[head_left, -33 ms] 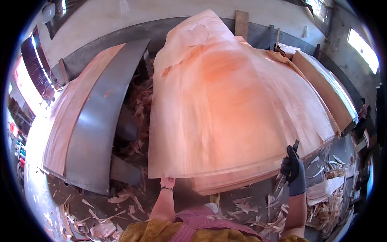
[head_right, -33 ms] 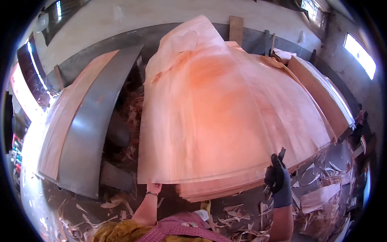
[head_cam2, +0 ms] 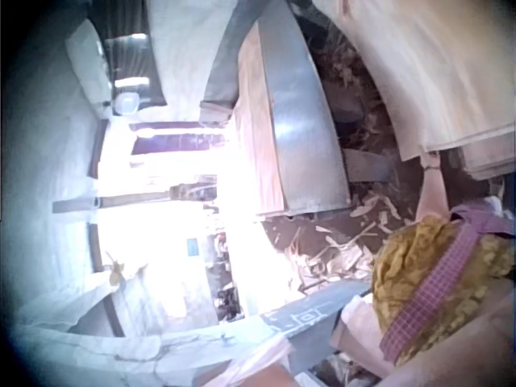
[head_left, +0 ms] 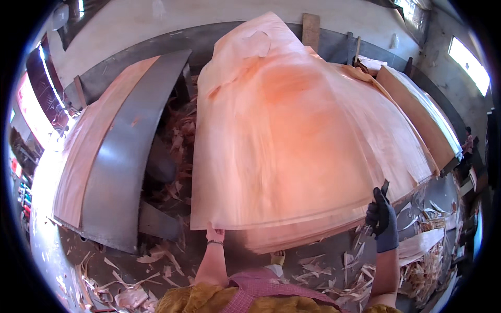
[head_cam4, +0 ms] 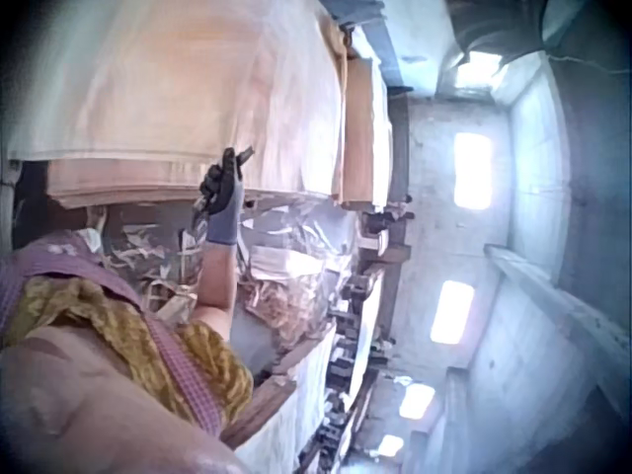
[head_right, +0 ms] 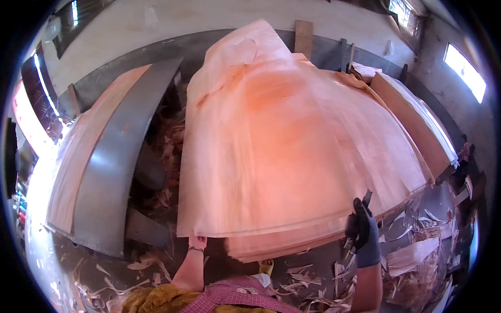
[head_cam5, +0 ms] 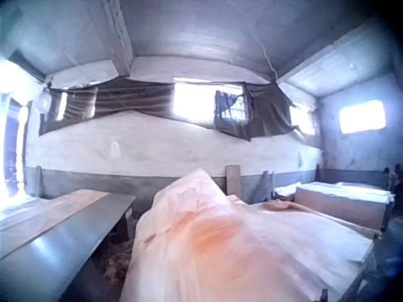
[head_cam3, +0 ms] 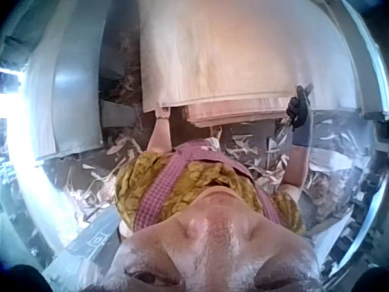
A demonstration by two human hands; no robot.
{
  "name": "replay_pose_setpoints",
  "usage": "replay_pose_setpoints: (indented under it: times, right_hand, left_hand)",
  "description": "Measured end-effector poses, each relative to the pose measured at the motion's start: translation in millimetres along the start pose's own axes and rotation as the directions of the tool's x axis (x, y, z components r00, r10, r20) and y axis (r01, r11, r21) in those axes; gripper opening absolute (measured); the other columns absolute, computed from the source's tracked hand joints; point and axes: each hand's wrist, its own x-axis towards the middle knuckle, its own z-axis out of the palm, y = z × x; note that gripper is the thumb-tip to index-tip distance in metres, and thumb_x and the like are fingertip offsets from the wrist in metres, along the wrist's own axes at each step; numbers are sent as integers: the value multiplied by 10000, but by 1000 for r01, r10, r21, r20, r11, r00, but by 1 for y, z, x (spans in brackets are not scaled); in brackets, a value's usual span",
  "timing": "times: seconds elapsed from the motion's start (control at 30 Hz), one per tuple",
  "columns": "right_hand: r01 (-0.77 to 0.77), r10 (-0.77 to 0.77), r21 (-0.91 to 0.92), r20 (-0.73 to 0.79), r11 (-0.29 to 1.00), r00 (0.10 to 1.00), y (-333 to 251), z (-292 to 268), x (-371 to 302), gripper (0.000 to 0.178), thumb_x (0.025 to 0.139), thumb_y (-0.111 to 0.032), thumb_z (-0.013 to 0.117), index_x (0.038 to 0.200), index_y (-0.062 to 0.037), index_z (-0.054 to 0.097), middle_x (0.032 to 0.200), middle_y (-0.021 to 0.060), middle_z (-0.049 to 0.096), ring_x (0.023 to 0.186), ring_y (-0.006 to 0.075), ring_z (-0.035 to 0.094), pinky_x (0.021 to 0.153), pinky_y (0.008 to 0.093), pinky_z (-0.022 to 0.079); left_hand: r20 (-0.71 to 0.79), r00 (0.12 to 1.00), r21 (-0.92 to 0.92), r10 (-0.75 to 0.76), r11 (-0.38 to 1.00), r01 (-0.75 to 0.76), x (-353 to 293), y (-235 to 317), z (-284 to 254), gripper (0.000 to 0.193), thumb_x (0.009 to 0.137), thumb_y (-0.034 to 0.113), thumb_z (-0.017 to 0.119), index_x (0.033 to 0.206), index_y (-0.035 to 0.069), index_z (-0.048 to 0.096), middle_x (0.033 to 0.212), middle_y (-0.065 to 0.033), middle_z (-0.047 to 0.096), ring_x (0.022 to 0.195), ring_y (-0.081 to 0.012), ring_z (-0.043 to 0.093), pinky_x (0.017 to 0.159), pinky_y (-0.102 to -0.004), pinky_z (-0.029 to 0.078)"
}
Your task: The person selects thin sheets of wood veneer, arranges them on a work surface, and repairs defects or joins pieces using small adhesive strips and a hand tool to trim material.
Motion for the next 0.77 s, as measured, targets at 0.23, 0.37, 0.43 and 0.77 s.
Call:
replay_pose_setpoints:
  times: [0.23,0.37,0.43,0.77]
  right_hand:
    - [81,-117,-223,-153,972,981,-81,-93,77,250,937,-413,653,866,-239,489,506,-92,351,353,50,307,330,232,228]
    - [79,-147,-290,-220,954,964,-113,-162,106,307,919,-386,688,1119,-163,621,509,-61,423,348,66,359,313,252,255]
    - [89,-174,-331,-237,939,956,-125,-195,128,388,915,-379,694,1218,-147,619,539,-64,441,357,59,359,316,246,247]
    - [98,-202,-449,-190,888,961,-160,-339,258,495,910,-414,691,1336,-195,565,539,-53,474,350,44,369,315,238,269]
  left_hand:
    - [147,977,143,157,974,-178,-20,-69,85,211,876,343,728,874,147,649,833,58,674,694,-80,627,517,-221,478]
    - [315,934,-40,166,986,-162,-109,-86,142,137,898,255,643,809,168,586,719,68,601,551,-69,540,435,-214,408]
    - [300,947,75,118,986,-147,-113,-93,150,111,907,273,636,908,169,596,768,64,624,617,-76,585,462,-213,450]
    - [88,976,375,198,901,-217,-184,-182,205,236,897,375,691,1015,195,594,967,34,645,640,-99,584,438,-238,446]
